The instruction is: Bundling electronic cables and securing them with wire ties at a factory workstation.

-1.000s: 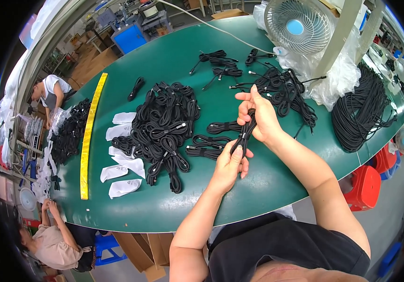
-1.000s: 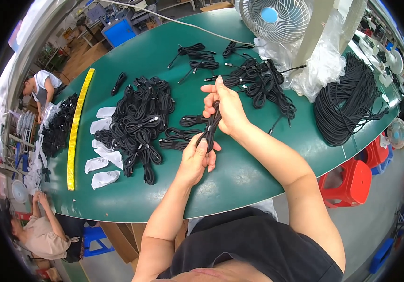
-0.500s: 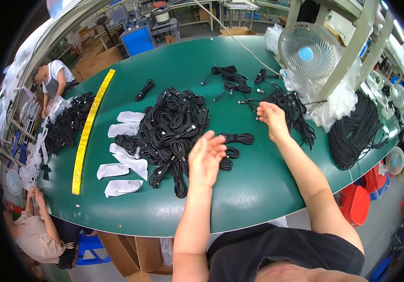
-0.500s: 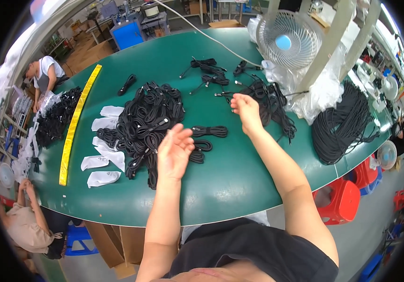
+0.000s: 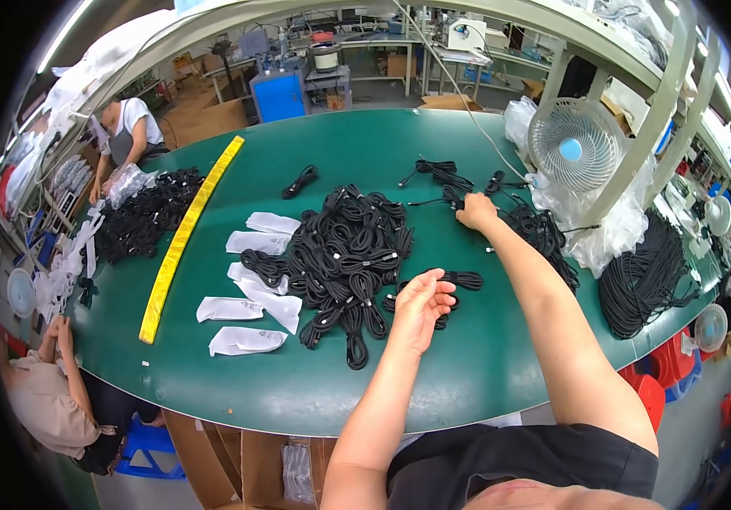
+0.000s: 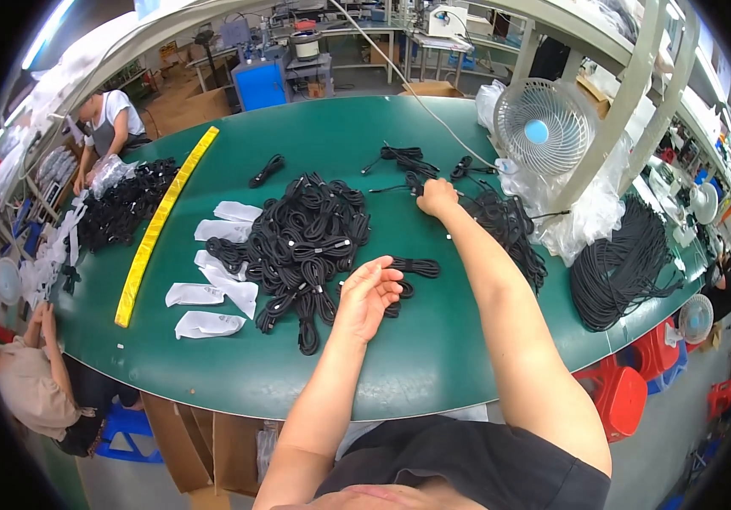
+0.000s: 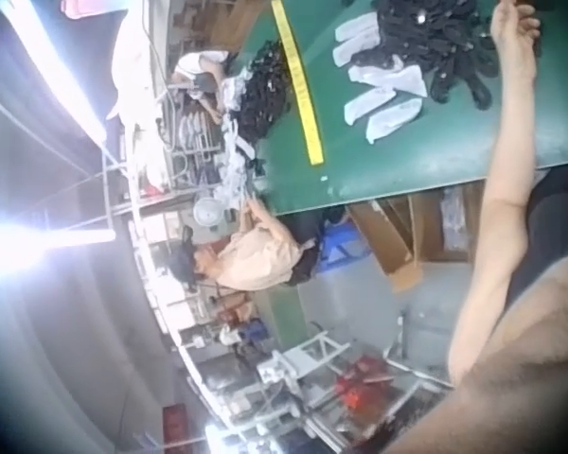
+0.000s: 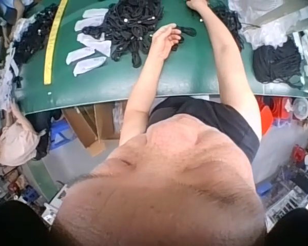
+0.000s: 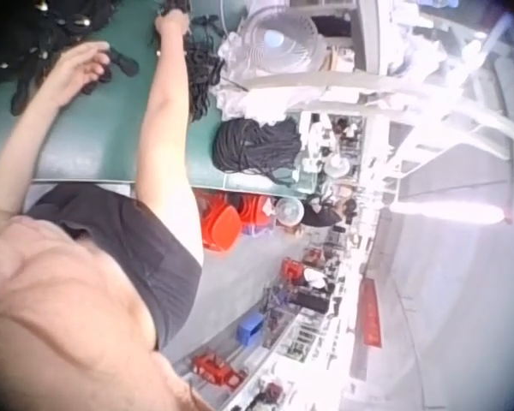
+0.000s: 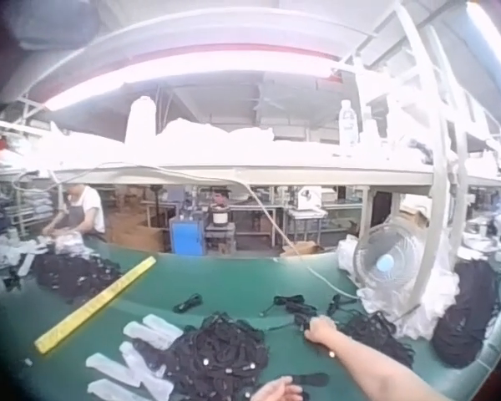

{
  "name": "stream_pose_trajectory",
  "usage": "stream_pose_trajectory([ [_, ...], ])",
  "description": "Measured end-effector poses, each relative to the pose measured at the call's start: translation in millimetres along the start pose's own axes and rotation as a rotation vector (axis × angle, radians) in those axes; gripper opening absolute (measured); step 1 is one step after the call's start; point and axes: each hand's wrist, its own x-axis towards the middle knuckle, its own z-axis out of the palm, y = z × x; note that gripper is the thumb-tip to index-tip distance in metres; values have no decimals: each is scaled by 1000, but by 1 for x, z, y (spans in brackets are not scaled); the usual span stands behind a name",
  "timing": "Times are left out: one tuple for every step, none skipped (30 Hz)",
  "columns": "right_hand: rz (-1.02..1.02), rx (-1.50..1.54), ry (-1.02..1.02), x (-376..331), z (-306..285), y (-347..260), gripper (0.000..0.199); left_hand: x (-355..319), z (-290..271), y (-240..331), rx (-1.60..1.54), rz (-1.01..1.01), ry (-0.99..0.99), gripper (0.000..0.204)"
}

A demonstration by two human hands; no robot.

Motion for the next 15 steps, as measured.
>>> stream_pose_trajectory([
  [-8, -1, 1, -5, -5, -5, 43, -1, 0, 0, -3, -4, 0, 25],
  [-57, 3, 27, -11, -10, -8, 43, -1, 0, 1, -9, -11, 1, 25],
  [-96, 5, 55, -19, -17, -7, 44, -2, 2, 1, -10, -15, -4, 25],
  [-175, 38, 164, -28, -23, -6, 42, -2, 3, 1, -6, -19, 1, 24],
  [-168, 37, 162, -37, -30, -2, 42, -2, 4, 0, -1, -27, 5, 24],
  [-327, 134, 235, -48, -42, 2, 41, -1, 4, -1, -4, -33, 3, 24],
  [-491, 235, 301, -59, -51, 3, 39, -1, 0, -2, -12, -35, 37, 23],
  [-488, 236, 292, -72, -60, 3, 39, -1, -4, -2, -21, -39, 71, 22],
  [-625, 366, 239, -88, -72, 2, 39, -1, -6, -3, -28, -48, 119, 21],
  [-758, 496, 182, -104, -83, 3, 38, 1, -9, -5, -63, -42, 134, 21],
  [-823, 554, 145, -122, -93, 3, 41, 3, -12, -7, -96, -36, 153, 21],
  [-885, 539, 113, -136, -101, 6, 41, 4, -6, -6, -118, -58, 198, 24],
  [-949, 528, 76, -147, -106, 8, 42, 4, -4, -2, -137, -85, 157, 31],
  [-1004, 446, 107, -158, -110, 7, 42, 3, 1, 0, -118, -111, 83, 35],
  [-1063, 368, 135, -169, -110, 3, 43, -3, 12, 6, -99, -132, 15, 39],
])
